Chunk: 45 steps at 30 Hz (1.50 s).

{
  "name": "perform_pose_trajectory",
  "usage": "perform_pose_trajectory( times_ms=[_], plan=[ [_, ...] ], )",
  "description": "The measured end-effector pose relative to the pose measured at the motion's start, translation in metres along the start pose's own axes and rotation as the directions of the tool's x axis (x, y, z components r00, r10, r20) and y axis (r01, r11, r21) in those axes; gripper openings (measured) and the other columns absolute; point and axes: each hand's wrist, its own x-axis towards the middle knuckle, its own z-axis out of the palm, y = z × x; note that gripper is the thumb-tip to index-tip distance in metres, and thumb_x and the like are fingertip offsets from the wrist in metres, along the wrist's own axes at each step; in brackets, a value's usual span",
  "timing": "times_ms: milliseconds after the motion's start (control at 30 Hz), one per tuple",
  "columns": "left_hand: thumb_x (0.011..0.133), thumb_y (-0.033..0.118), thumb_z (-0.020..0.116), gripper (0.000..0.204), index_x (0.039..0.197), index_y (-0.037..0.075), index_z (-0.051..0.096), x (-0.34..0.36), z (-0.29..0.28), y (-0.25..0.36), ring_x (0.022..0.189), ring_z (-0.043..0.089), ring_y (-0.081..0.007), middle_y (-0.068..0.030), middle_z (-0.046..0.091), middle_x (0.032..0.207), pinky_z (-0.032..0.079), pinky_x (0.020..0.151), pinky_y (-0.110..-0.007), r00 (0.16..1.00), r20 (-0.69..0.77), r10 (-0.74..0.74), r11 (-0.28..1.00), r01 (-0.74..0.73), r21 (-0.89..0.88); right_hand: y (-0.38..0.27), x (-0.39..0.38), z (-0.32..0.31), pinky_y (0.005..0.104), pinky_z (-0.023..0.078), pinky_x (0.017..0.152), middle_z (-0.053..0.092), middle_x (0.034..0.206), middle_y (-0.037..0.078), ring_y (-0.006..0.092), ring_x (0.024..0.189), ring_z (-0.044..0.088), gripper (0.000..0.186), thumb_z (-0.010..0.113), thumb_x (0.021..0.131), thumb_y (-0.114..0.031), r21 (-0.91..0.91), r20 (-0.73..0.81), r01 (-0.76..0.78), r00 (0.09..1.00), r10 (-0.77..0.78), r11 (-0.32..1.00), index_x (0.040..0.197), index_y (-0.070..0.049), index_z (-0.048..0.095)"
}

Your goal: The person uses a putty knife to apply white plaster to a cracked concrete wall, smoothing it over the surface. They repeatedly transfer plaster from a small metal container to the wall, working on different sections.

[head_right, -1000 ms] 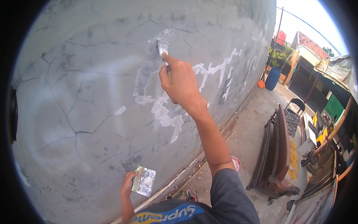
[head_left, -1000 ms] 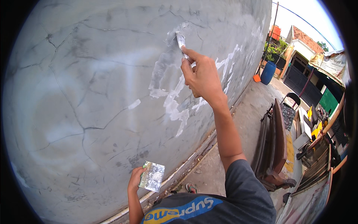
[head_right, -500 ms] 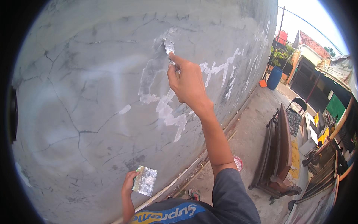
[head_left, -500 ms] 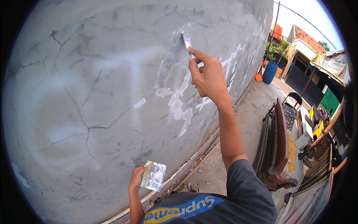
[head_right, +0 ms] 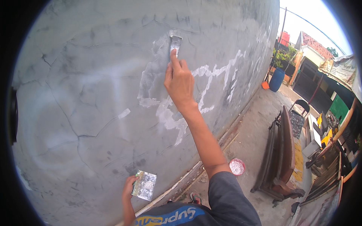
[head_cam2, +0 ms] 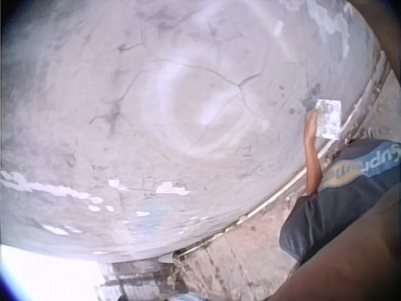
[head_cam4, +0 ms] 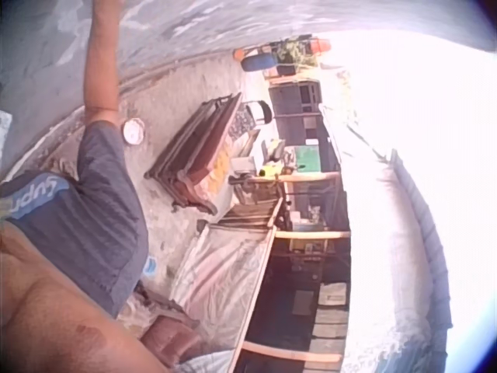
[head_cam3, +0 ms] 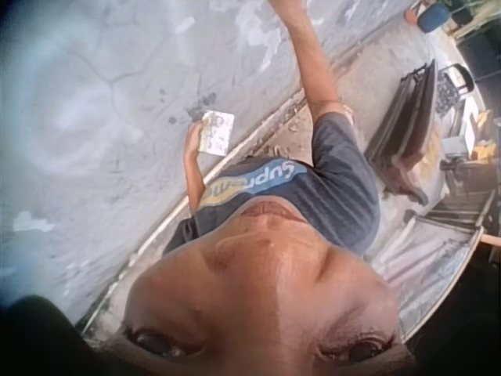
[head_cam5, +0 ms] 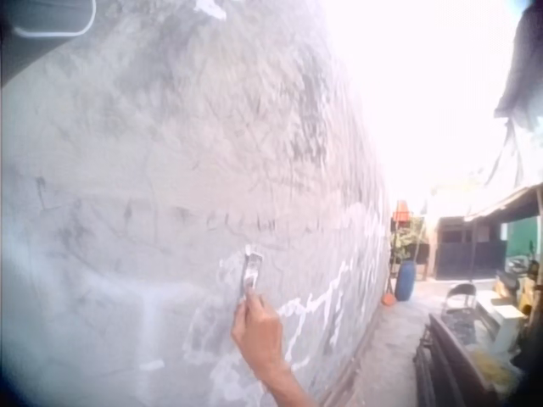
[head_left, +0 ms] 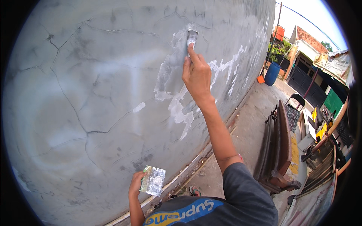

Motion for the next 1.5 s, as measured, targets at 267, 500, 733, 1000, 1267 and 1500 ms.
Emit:
perform_pose_trajectory(
  times_ms=[267,500,733,1000,1267,1500],
  plan=[
    [0.089,0.021,0.06,0.024,0.086,-0.001,0.069,-0.005,-0.001,0.006,0.063,0.057,-0.0089,-0.0023,0.066,0.076,0.044,0.061,-0.026,1.0,-0.018,0.018,1.0,-0.018,0.014,0.04,-0.005,-0.067,0.0276,0.045,0.055,0.063,0.082,0.006,0.0096,0.061,0.056,0.036,0.059,0.096,-0.011,0.114,0.236,-0.136,0.966,0.106,0.984,0.13,0.0,0.059],
    [0.086,0.02,0.064,0.022,0.093,-0.002,0.066,-0.001,-0.001,0.0,0.07,0.06,-0.0118,-0.0047,0.065,0.08,0.047,0.066,-0.026,0.998,0.018,-0.057,0.998,0.057,-0.022,0.067,0.046,-0.112,0.0233,0.044,0.05,0.065,0.077,0.003,0.0071,0.055,0.055,0.026,0.059,0.098,-0.019,0.374,0.469,-0.345,0.871,0.145,0.861,0.11,0.003,0.065],
    [0.087,0.02,0.062,0.023,0.092,-0.001,0.068,-0.007,0.014,0.014,0.064,0.061,-0.0115,-0.0046,0.067,0.078,0.047,0.062,-0.026,0.999,0.028,-0.03,0.999,0.031,-0.028,0.059,0.09,-0.066,0.02,0.04,0.044,0.063,0.071,0.002,0.0048,0.052,0.054,0.026,0.067,0.094,-0.026,0.461,0.515,-0.415,0.845,0.144,0.785,0.093,-0.001,0.064],
    [0.09,0.021,0.058,0.027,0.09,-0.004,0.07,-0.017,0.019,0.011,0.064,0.059,-0.0089,-0.0036,0.068,0.077,0.045,0.061,-0.024,0.999,-0.049,0.002,1.0,-0.004,-0.028,0.064,0.104,-0.06,0.0184,0.037,0.041,0.06,0.069,-0.001,0.0032,0.049,0.052,0.024,0.065,0.096,-0.026,0.359,0.641,-0.515,0.742,0.196,0.779,0.09,-0.003,0.061],
    [0.088,0.021,0.06,0.025,0.088,-0.003,0.069,-0.025,0.034,0.025,0.064,0.059,-0.0095,-0.0031,0.067,0.076,0.045,0.061,-0.025,0.996,-0.085,0.017,1.0,-0.018,-0.012,0.032,0.112,-0.068,0.0218,0.038,0.043,0.062,0.069,0.002,0.0061,0.048,0.053,0.028,0.066,0.093,-0.03,0.416,0.588,-0.429,0.799,0.123,0.802,0.09,-0.002,0.063],
    [0.087,0.022,0.062,0.027,0.093,-0.004,0.068,-0.035,0.039,0.029,0.068,0.061,-0.0118,-0.0057,0.067,0.079,0.048,0.065,-0.026,0.976,-0.218,0.025,1.0,-0.025,0.002,0.021,0.115,-0.073,0.0211,0.036,0.041,0.058,0.066,-0.001,0.0043,0.045,0.05,0.027,0.064,0.096,-0.03,0.188,0.575,-0.38,0.79,0.212,0.905,0.09,-0.004,0.061]
  ],
)
